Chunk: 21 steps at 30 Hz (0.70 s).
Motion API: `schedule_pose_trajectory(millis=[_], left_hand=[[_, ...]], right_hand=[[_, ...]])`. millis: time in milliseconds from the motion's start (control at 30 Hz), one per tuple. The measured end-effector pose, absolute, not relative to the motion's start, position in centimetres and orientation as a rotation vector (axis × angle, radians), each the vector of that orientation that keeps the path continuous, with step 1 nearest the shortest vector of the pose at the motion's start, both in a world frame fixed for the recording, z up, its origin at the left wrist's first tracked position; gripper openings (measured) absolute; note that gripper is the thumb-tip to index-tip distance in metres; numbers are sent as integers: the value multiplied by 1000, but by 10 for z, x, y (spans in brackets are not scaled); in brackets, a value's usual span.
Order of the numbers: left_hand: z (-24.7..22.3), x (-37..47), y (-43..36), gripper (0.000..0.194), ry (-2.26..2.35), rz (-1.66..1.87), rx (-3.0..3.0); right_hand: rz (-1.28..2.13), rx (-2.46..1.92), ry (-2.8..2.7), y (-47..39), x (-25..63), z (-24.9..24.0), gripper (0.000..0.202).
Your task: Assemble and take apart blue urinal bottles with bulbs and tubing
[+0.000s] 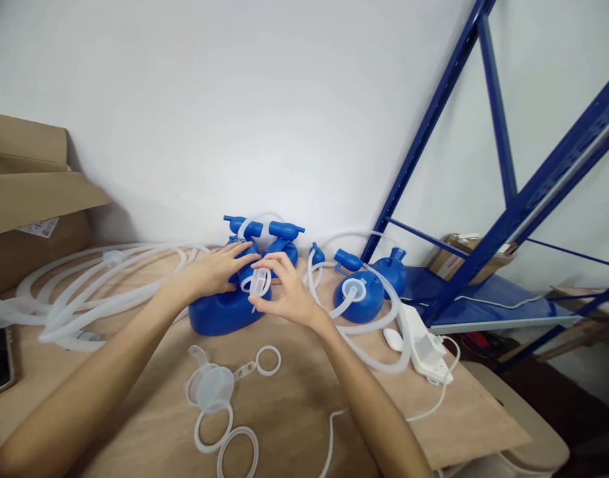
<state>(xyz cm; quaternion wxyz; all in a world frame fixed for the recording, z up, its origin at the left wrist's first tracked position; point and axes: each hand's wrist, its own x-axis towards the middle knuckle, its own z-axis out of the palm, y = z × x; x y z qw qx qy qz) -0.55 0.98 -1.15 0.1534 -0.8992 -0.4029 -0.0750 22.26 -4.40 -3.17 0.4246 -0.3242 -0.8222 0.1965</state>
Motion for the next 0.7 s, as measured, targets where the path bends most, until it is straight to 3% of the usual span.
schedule_pose_trajectory(millis=[167, 367, 533, 700], left_hand=[[-19, -6, 21, 70, -1086, -384, -2527], [-25, -10, 27, 82, -1100, -453, -2564], [-27, -10, 29, 79, -1129, -481, -2605], [-29, -10, 31, 75, -1138, -491, -2613]], right_hand=[[534, -740, -2009, -35, 232, -27, 34], [543, -814, -2083, -32, 248, -22, 38], [562, -809, -2167, -41, 256, -9, 45], [541, -733, -2479, -50, 252, -1, 35]])
